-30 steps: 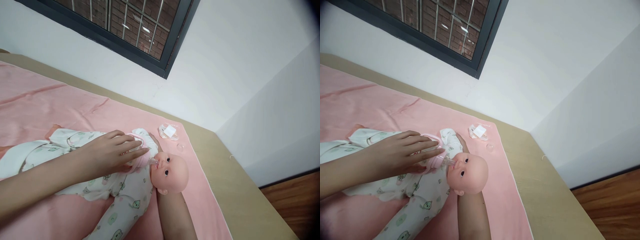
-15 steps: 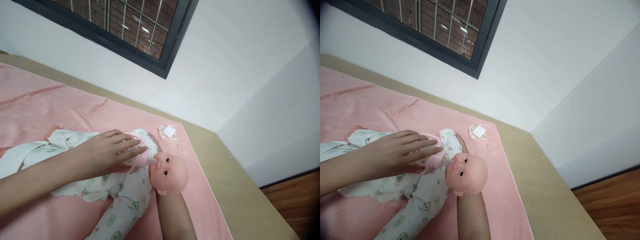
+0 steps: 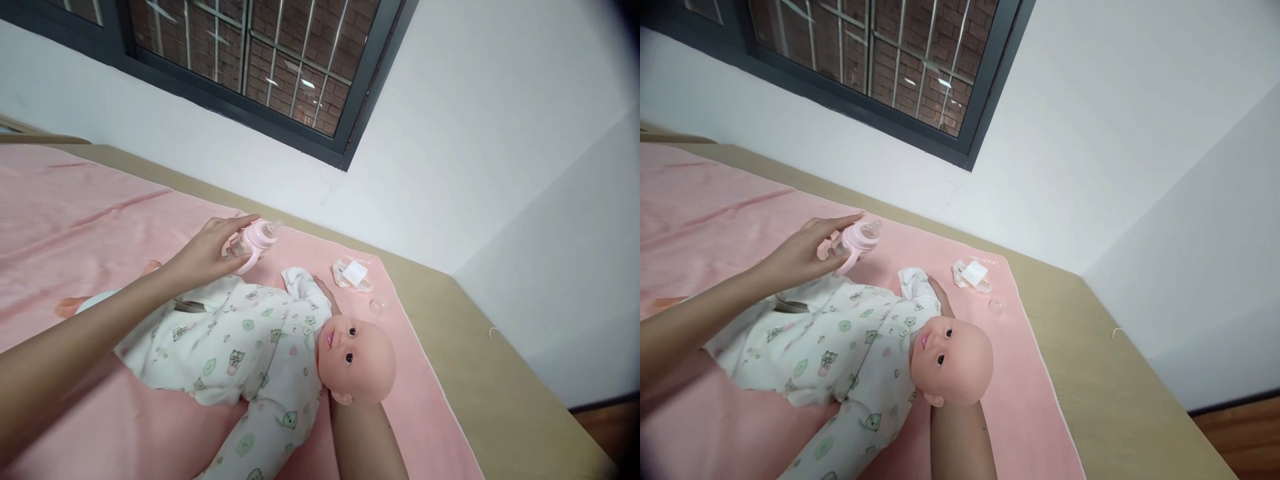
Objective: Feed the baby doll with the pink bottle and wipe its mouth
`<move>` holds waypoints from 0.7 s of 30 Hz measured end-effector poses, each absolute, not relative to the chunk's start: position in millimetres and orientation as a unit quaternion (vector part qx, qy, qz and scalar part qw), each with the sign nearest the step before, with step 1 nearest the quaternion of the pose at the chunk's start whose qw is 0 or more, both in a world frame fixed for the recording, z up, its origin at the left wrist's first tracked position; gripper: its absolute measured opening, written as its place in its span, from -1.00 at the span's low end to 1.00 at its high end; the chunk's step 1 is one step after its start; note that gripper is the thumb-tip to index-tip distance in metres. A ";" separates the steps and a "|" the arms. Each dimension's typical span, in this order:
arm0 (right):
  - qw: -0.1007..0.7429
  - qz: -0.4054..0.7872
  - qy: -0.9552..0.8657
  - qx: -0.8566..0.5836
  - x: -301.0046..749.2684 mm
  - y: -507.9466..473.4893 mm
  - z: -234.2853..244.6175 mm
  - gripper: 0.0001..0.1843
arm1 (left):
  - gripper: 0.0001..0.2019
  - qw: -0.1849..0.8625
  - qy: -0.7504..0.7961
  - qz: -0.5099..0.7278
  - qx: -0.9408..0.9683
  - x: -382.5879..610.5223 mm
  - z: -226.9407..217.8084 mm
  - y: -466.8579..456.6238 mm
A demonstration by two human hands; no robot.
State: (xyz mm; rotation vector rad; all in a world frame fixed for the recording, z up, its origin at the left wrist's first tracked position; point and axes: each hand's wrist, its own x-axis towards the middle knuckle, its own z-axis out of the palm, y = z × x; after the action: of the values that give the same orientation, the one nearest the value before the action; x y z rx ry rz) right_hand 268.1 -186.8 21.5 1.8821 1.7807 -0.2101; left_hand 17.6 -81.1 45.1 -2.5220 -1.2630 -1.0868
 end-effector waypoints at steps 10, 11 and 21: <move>0.524 -0.126 0.391 0.746 236.3 -165.5 39.1 -0.78 | -0.23 -0.033 -0.469 -0.430 -0.770 -7.7 13.1 -53.1; 0.568 -0.122 0.345 0.737 234.2 -162.6 37.0 -0.74 | -0.24 -0.010 -0.476 -0.430 -0.767 -10.3 7.8 -49.0; 0.668 -0.138 0.278 0.676 237.6 -158.2 21.1 -0.68 | -0.23 0.045 -0.508 -0.381 -0.771 -19.9 -20.4 -29.1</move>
State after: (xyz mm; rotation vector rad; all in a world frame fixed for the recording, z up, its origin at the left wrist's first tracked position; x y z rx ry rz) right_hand 237.6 -158.2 21.1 1.5248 0.6261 -0.3112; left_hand -19.9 -29.1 -20.4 -2.3547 -1.5528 -1.1627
